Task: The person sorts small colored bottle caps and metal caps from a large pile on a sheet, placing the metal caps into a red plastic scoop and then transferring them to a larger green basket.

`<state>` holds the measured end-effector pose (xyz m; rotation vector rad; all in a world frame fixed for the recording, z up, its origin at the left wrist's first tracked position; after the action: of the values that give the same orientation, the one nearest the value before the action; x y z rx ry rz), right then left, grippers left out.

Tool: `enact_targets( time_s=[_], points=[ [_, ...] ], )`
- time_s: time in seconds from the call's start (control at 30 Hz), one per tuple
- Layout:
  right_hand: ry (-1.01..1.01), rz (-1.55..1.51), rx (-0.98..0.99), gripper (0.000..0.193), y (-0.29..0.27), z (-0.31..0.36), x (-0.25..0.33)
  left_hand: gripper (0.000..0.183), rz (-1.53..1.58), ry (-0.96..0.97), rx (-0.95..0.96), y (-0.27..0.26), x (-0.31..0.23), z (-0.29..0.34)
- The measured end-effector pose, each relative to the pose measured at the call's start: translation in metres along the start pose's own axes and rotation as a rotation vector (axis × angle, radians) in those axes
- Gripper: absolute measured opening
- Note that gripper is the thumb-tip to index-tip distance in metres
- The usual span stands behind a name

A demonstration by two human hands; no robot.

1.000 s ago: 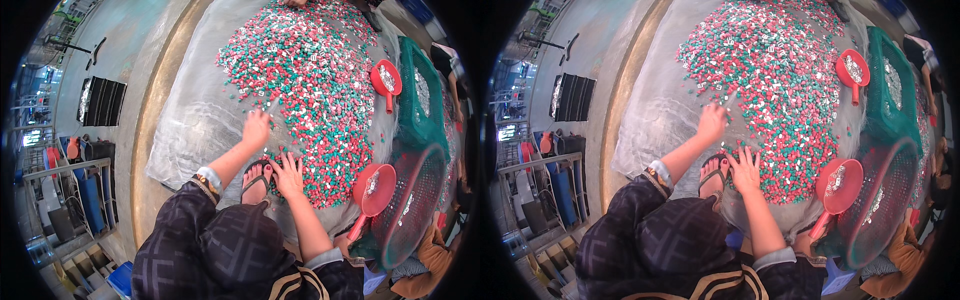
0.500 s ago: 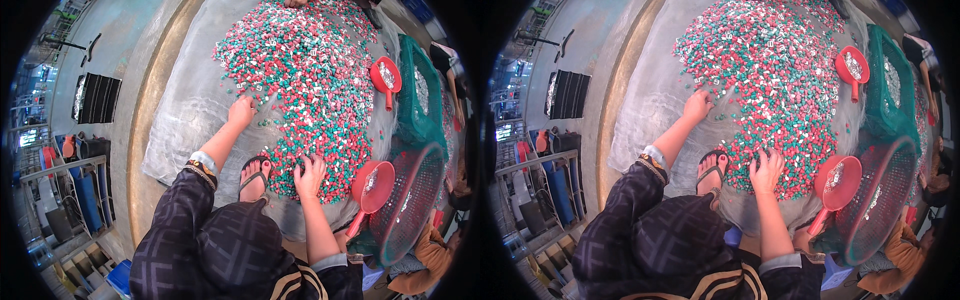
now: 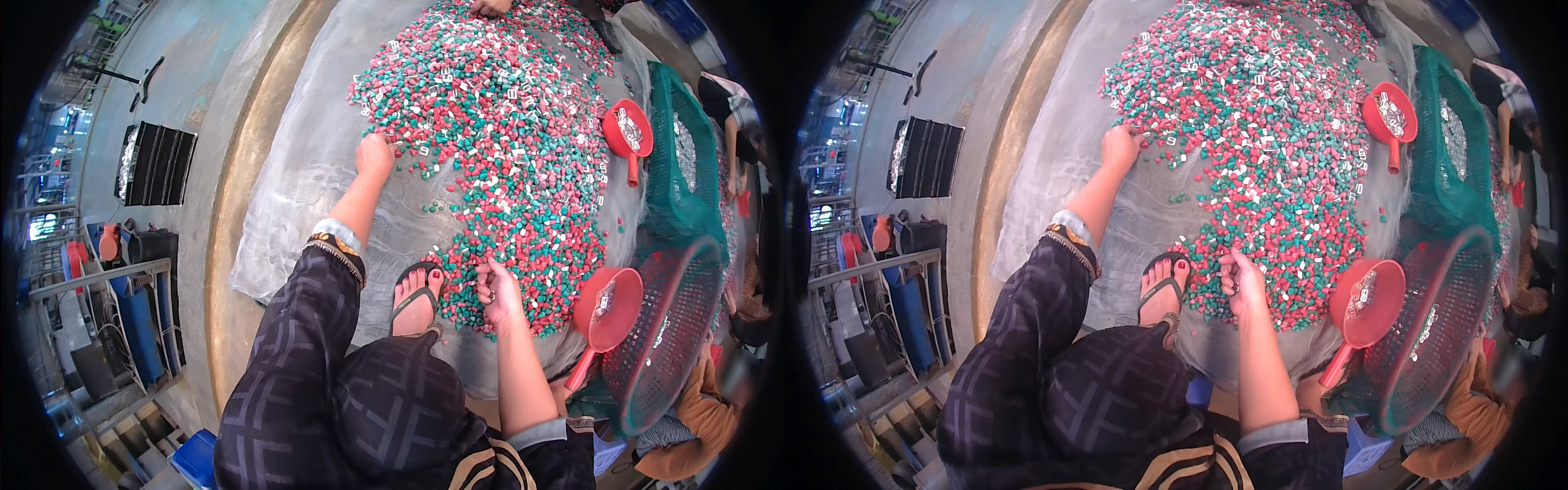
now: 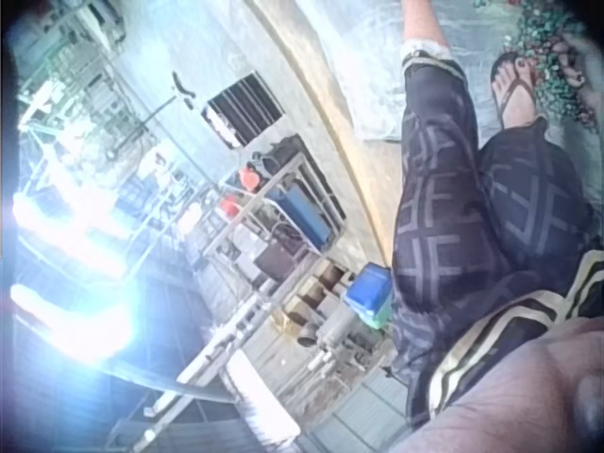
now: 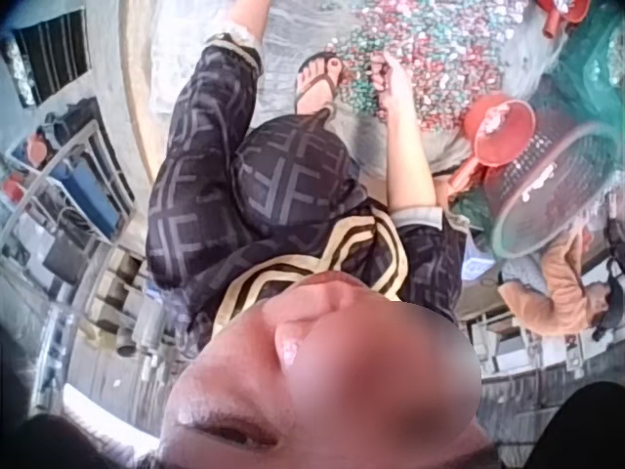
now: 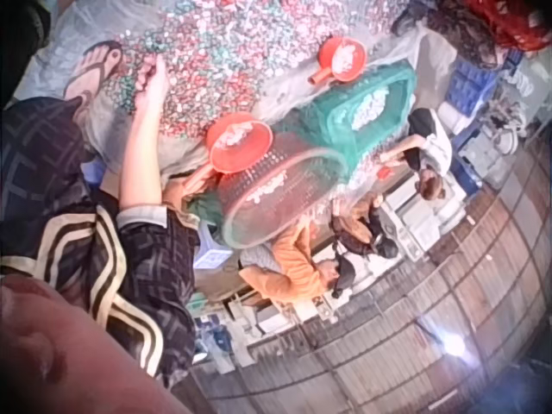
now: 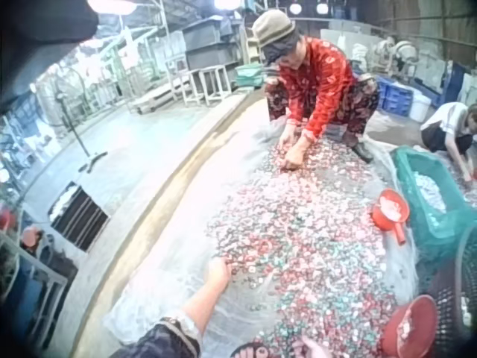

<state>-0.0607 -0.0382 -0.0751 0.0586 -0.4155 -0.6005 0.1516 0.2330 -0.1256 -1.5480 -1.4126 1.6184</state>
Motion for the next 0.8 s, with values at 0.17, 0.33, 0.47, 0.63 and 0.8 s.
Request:
enact_targets(
  time_s=[0.17,0.33,0.47,0.63,0.8],
  points=[
    [-0.024,-0.005,-0.022,0.026,-0.002,0.005,0.001,0.023,-0.071,-0.078,0.133,-0.001,-0.014,-0.007],
    [-0.046,0.012,-0.072,0.024,0.005,0.008,0.008,0.013,0.061,0.133,0.208,0.016,-0.04,0.006],
    [-0.048,0.014,-0.063,0.025,0.012,0.011,0.013,0.016,-0.112,0.191,0.142,0.029,-0.044,0.011],
    [-0.034,-0.012,-0.007,0.032,0.017,0.007,0.015,0.015,0.023,0.173,0.311,0.008,-0.063,0.015],
    [0.065,-0.156,0.073,0.043,0.03,0.006,0.026,0.018,0.597,0.453,0.898,-0.042,-0.126,0.093]
  ],
)
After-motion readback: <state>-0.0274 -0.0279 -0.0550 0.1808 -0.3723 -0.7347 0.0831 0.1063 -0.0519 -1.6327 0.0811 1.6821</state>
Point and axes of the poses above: each hand's wrist, its own z-axis away from the middle knuckle, its own y-axis out of the palm, x = y × z, the point moved 1 cm from there along -z, towards the middle knuckle, and after that the axes turned 12 degrees about -x, right-handed, at the moved point
